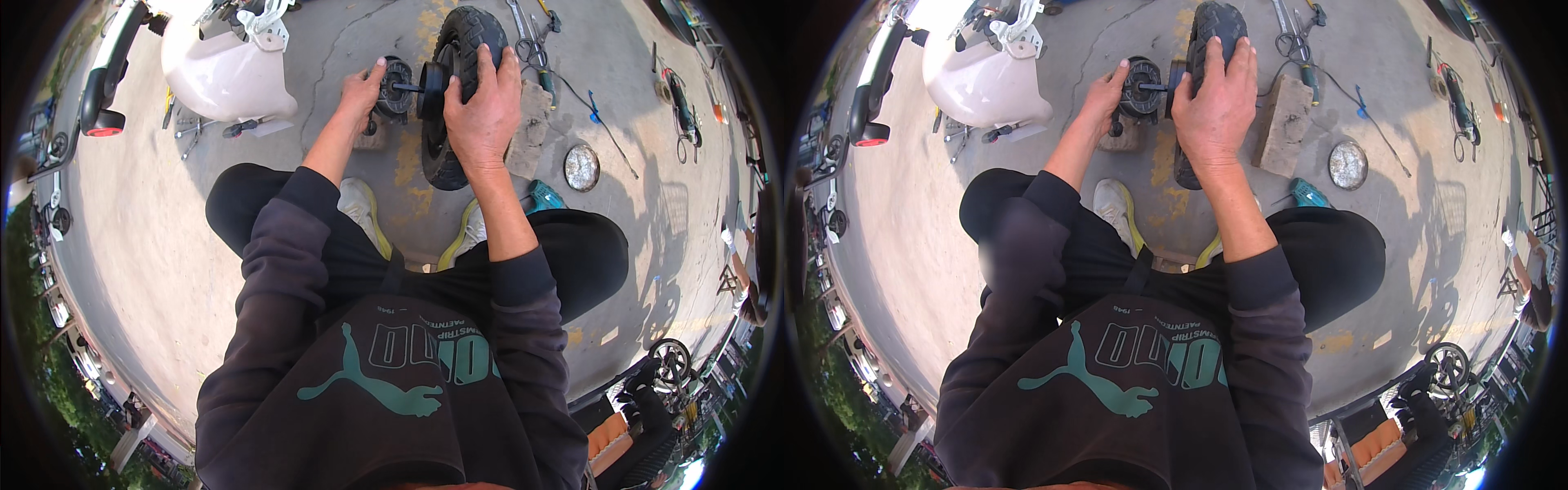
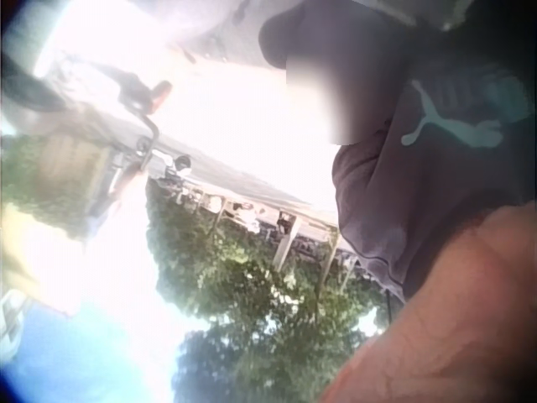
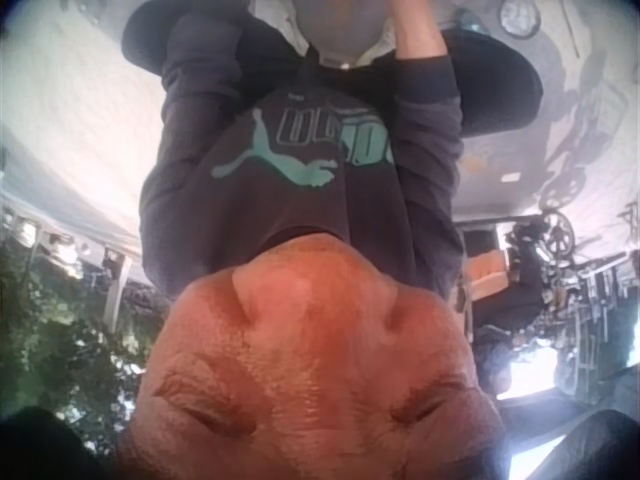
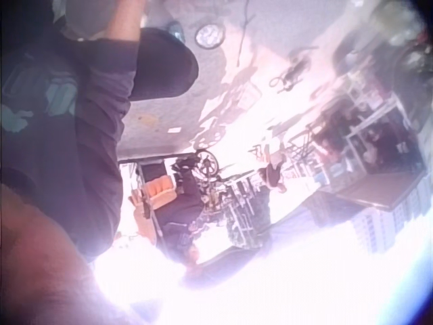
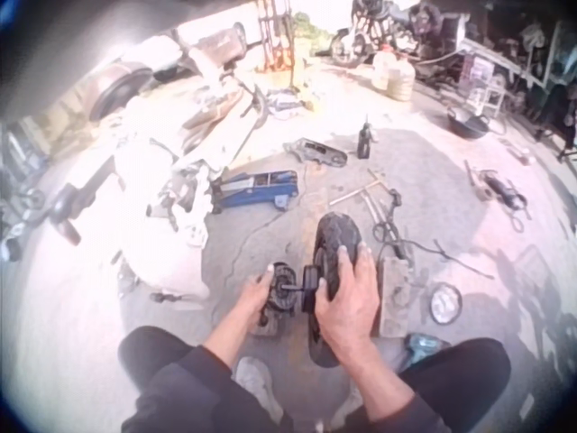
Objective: The person removes a scooter wheel, detaches the brake assembly, and cleans the brake components with a rag. They then handle a power tool and plug it into an extension cord.
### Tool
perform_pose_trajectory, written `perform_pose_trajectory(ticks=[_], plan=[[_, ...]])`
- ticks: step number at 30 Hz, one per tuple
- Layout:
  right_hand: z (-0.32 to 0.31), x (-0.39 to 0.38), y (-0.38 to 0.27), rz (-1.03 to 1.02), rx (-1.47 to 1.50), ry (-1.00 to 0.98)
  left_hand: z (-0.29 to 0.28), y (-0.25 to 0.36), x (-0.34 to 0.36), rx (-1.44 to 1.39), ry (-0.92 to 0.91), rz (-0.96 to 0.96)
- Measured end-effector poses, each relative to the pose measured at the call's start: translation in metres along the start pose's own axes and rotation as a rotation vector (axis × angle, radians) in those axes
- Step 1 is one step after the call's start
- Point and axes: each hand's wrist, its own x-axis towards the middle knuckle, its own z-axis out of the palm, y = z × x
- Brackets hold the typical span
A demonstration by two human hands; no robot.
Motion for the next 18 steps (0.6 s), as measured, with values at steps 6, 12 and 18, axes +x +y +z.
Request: perform_pose_trajectory(ticks=[6, 12, 18], plan=[[0.003, 0.0, -0.005, -0.022, 0.001, 0.003, 0.018, 0.027, -0.029, 0.295, 0.089, 0.081], [0.006, -0.002, -0.013, -0.04, 0.026, -0.012, 0.02, 0.024, -0.031, 0.142, -0.165, -0.037], [0.004, 0.002, -0.01, -0.033, 0.168, -0.007, 0.03, 0.03, -0.05, 0.023, -0.241, -0.13]])
